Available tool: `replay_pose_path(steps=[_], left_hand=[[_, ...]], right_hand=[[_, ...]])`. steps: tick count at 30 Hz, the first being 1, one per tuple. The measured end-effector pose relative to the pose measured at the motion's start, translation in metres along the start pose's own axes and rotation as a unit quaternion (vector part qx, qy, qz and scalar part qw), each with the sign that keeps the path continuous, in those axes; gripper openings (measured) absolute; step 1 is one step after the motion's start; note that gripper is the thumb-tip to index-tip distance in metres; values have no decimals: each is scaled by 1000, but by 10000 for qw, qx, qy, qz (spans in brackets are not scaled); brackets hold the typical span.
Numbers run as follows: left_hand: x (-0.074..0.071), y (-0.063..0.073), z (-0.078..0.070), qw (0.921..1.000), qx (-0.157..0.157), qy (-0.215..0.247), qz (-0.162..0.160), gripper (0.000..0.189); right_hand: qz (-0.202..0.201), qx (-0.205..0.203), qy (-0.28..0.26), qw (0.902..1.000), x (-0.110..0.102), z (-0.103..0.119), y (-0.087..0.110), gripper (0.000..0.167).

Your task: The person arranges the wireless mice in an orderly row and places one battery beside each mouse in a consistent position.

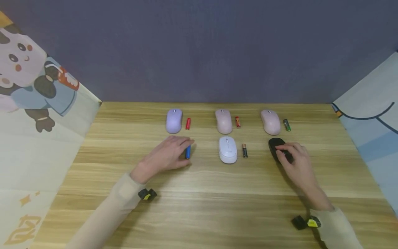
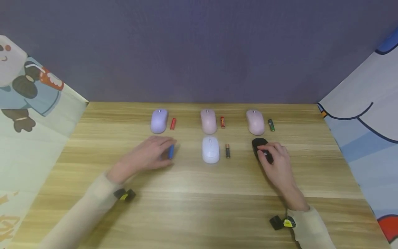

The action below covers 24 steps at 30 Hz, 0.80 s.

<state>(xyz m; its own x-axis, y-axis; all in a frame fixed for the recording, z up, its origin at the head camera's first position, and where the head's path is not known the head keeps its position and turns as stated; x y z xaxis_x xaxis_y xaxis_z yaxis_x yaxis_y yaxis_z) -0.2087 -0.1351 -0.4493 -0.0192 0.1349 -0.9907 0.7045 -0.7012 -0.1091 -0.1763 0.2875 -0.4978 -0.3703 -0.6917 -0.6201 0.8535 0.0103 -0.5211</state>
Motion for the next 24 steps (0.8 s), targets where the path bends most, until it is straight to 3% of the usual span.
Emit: replay_pose_path(steps=[9,15,24], left_hand=[[-5,8,2,9980,-57,142,-621,74],[-6,13,7,9960,-159,85,-873,72],[-16,24,15,9895,-311,128,-1407,71]], right_hand=[[-59,-95,-20,9999,0,-1,2,14],[-21,13,28,10000,1,-1,2,13],[-62,-25,-17,10000,-2,-3,2,16]])
Point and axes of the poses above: each hand's wrist, its own y-axis away from the middle knuckle, its own x-axis out of the palm, z = x × y, the point moved 2 cm from there along -y, towards the middle knuckle, and after that the axes turned 4 degrees about -z, right-handed, at the moved point
